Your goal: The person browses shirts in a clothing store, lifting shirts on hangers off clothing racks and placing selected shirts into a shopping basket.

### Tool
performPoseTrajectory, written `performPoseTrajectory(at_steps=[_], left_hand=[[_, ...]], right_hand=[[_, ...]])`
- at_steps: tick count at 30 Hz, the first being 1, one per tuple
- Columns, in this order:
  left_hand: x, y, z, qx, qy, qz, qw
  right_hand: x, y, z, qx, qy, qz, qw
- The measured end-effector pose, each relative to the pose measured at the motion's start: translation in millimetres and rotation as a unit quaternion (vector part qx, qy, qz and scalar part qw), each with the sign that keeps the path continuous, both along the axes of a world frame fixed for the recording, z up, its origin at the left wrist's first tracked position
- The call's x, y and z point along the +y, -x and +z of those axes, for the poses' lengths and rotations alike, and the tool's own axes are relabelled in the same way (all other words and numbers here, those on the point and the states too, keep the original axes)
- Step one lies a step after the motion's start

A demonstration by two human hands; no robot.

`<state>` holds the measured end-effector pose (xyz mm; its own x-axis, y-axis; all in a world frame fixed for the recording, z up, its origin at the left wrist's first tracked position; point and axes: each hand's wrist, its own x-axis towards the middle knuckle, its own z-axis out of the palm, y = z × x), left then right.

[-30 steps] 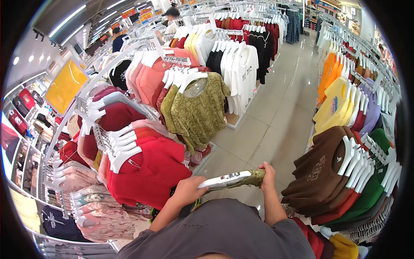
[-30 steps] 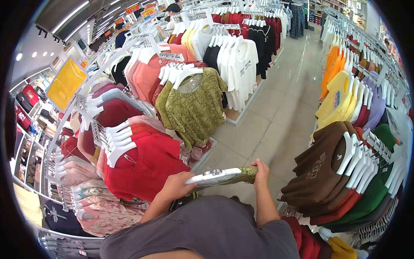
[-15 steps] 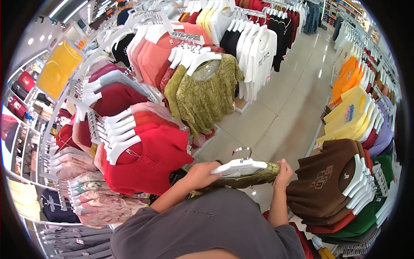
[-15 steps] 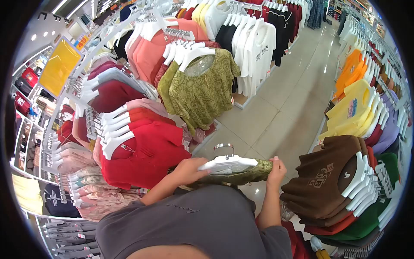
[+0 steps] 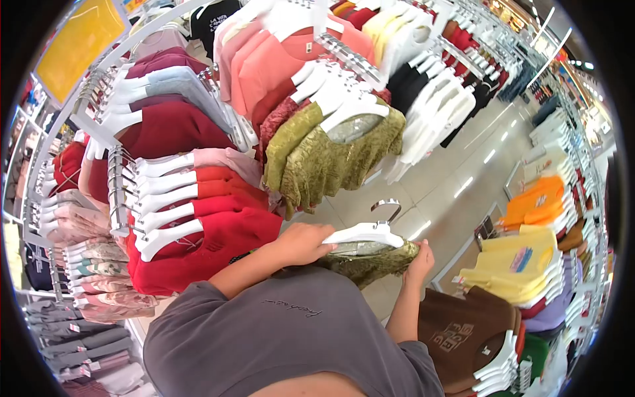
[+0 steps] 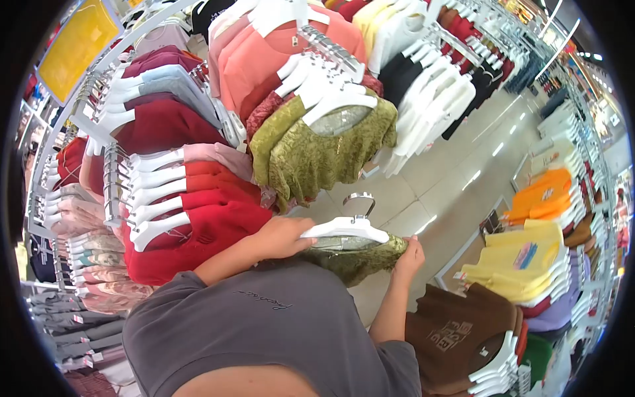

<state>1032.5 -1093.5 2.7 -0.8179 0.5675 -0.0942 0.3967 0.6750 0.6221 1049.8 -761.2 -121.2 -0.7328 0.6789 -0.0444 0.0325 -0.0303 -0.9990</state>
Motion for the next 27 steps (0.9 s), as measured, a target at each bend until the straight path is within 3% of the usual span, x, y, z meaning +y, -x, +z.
performPoseTrajectory(at_steps=[4, 17, 20, 22, 27], left_hand=[[-18.6, 38.8, 8.7, 0.052, -0.025, 0.020, 0.998], [-27.6, 112.4, 38.5, 0.087, -0.029, 0.108, 0.990], [-18.6, 127.1, 46.7, 0.095, -0.020, 0.133, 0.986], [-9.8, 134.8, 54.4, 0.107, -0.025, 0.150, 0.983], [7.2, 150.8, 66.9, 0.117, 0.002, 0.186, 0.976]], right_hand=[[-14.4, 58.6, 17.7, 0.021, 0.021, 0.056, 0.998], [-25.5, 189.2, 73.2, -0.008, -0.227, 0.193, 0.954], [-35.2, 217.5, 102.0, -0.019, -0.305, 0.212, 0.928], [-34.1, 236.5, 106.9, 0.079, -0.391, 0.271, 0.876], [-47.3, 273.2, 138.9, 0.150, -0.454, 0.356, 0.803]])
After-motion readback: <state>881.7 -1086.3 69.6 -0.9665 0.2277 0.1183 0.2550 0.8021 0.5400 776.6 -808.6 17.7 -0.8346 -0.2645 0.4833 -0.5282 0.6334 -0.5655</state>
